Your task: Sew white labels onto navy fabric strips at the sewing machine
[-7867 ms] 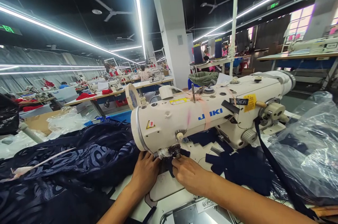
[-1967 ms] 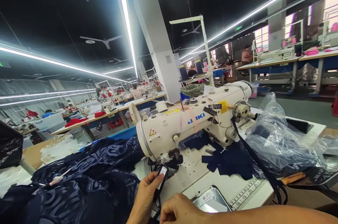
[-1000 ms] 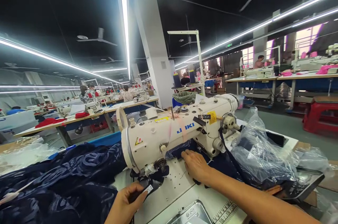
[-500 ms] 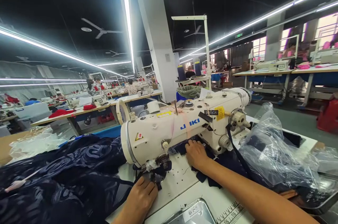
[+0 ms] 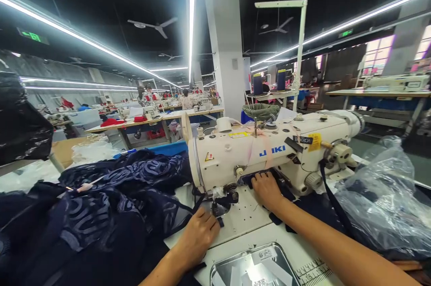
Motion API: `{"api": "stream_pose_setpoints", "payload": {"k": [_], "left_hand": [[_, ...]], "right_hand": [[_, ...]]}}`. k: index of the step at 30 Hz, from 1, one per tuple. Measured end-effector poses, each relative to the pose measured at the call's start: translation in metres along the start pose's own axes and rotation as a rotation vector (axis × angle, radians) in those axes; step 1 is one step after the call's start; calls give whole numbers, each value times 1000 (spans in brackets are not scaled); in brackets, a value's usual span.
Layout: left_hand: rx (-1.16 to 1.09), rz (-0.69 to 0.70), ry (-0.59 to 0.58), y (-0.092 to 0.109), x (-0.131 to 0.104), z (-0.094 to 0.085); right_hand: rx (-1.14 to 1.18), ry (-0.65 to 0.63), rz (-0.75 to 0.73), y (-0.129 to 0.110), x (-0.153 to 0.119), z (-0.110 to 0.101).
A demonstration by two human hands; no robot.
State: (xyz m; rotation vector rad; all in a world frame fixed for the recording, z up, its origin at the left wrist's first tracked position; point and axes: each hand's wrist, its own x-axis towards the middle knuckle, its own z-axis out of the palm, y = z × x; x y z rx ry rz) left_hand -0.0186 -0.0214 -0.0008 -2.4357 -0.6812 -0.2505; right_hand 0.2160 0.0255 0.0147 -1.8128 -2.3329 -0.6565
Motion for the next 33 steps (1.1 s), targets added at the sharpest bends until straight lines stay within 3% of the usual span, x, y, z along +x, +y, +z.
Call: {"api": "stream_pose_setpoints", "payload": {"k": [5,8,10,14,21,27,33], "left_hand": [[2,24,27,-2,-1,5],[8,29,35,-2,-1,7],[16,19,50,-1,-1,7],[37,6,112,0,-9,4],[65,-26,276,-1,-23,3],[42,-24,347,2,-15,-1],[51,1,300,3,-10,-1]], "right_hand": [[-57,66,14,-13,-17,-18],[-7,240,-189,-46,-33,-25],[55,290,-311,-70,-39,-25],[243,153,-310,-96,-32,-17],[590,-127,-202,-85,-17,-15],[671,-178,-160,-86,-15,-18],[714,-188,-142,-88,-13,-19]]}}
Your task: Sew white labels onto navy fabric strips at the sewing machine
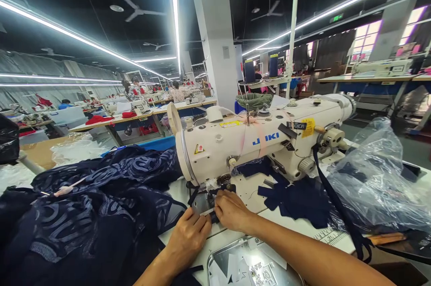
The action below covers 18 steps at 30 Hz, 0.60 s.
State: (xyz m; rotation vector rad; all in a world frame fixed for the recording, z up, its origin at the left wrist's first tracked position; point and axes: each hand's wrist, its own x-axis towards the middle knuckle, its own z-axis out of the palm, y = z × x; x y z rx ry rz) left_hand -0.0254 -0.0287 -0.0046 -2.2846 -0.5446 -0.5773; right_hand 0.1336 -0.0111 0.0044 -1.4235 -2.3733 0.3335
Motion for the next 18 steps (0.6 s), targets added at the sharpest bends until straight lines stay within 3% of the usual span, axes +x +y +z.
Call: {"api": "stream_pose_setpoints", "payload": {"k": [12,18], "left_hand": [[26,22,-59,2,-2,0],[1,24,-89,3,-3,2]], "right_hand": [[20,42,-21,2,-1,3],[218,24,-88,11,-7,-1]]}}
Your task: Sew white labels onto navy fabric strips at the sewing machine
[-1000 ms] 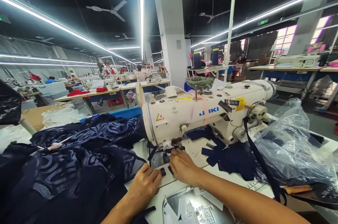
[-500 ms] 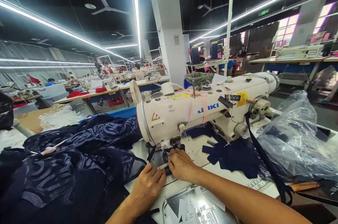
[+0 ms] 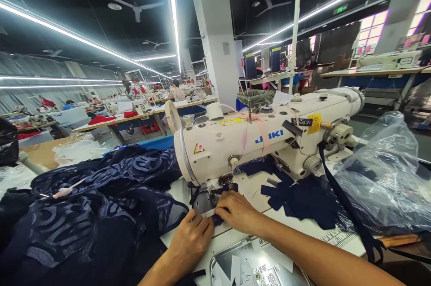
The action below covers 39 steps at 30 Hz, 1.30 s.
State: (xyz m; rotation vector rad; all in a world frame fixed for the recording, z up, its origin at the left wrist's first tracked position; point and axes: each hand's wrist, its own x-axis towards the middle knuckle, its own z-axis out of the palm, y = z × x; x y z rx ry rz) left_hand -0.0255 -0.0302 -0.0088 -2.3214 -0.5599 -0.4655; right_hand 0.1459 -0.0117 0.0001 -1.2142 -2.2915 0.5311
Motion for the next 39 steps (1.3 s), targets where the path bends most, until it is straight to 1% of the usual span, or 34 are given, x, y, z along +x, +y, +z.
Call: {"api": "stream_pose_setpoints", "payload": {"k": [2,3,6,8,9,11,13,15,16,18,20,23,26,29,34,39], "left_hand": [[-9,-4,-13,0,0,1],[-15,-8,-17,0,0,2],[-51,-14,-33,-1,0,3],[-86,-33,-47,-4,-2,0],[-109,-49,-51,-6,-3,-3],[-172,-84,-58,-11,-8,-9],[-248,-102,-54,-15,-13,-15],[-325,-95,-52,-16,-15,-17],[-356,-91,-51,-16,-15,-16],[-385,-98,-61,-13,-12,-10],[-369,-130,-77,-7,-7,-2],[-309,-195,-82,1,3,10],[-275,-250,-42,6,8,17],[-271,-293,-8,8,10,21],[-291,-303,-13,8,10,24],[-289,-311,-2,9,10,26]], "right_hand": [[-21,-20,-44,-2,-6,-1],[-74,-22,-60,-4,-10,-1],[-330,22,-116,-13,-20,8],[-496,59,-157,-19,-24,15],[-560,55,-183,-20,-25,18],[-651,-6,-258,-19,-24,20],[-713,-74,-385,-13,-20,16],[-745,-104,-532,-5,-13,7],[-748,-105,-590,-1,-10,2],[-729,-103,-660,7,-3,-7],[-698,-90,-665,13,3,-13],[-661,-78,-634,19,8,-15],[-642,-88,-626,25,9,-14],[-617,-84,-610,30,9,-15],[-541,-84,-587,36,9,-15],[-569,-102,-565,37,9,-13]]}}
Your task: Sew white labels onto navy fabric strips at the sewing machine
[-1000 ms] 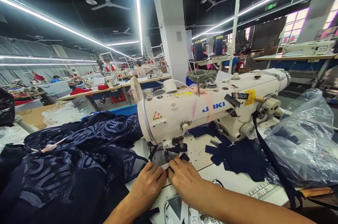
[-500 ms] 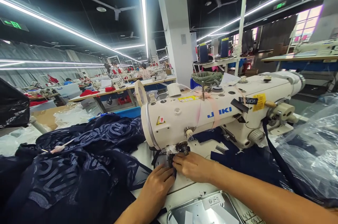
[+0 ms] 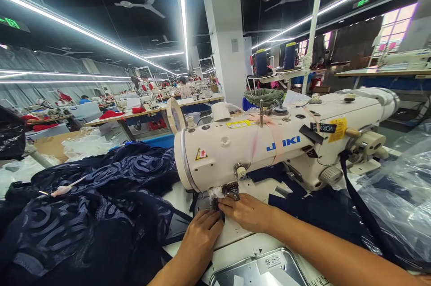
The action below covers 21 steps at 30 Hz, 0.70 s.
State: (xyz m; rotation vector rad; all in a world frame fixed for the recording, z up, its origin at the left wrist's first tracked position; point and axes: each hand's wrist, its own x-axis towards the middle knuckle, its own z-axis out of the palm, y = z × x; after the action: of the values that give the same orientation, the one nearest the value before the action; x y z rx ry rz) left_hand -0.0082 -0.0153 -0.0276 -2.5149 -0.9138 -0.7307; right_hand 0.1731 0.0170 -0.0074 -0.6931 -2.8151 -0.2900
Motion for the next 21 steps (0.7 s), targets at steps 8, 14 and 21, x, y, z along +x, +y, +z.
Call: {"api": "stream_pose_setpoints", "payload": {"k": [8,14,21], "left_hand": [[13,-19,-10,1,2,4],[83,4,40,1,9,1],[118,-6,42,1,13,0]], "right_hand": [[29,0,33,-1,3,-4],[-7,-3,56,0,6,-3],[-53,-11,82,1,6,3]]}}
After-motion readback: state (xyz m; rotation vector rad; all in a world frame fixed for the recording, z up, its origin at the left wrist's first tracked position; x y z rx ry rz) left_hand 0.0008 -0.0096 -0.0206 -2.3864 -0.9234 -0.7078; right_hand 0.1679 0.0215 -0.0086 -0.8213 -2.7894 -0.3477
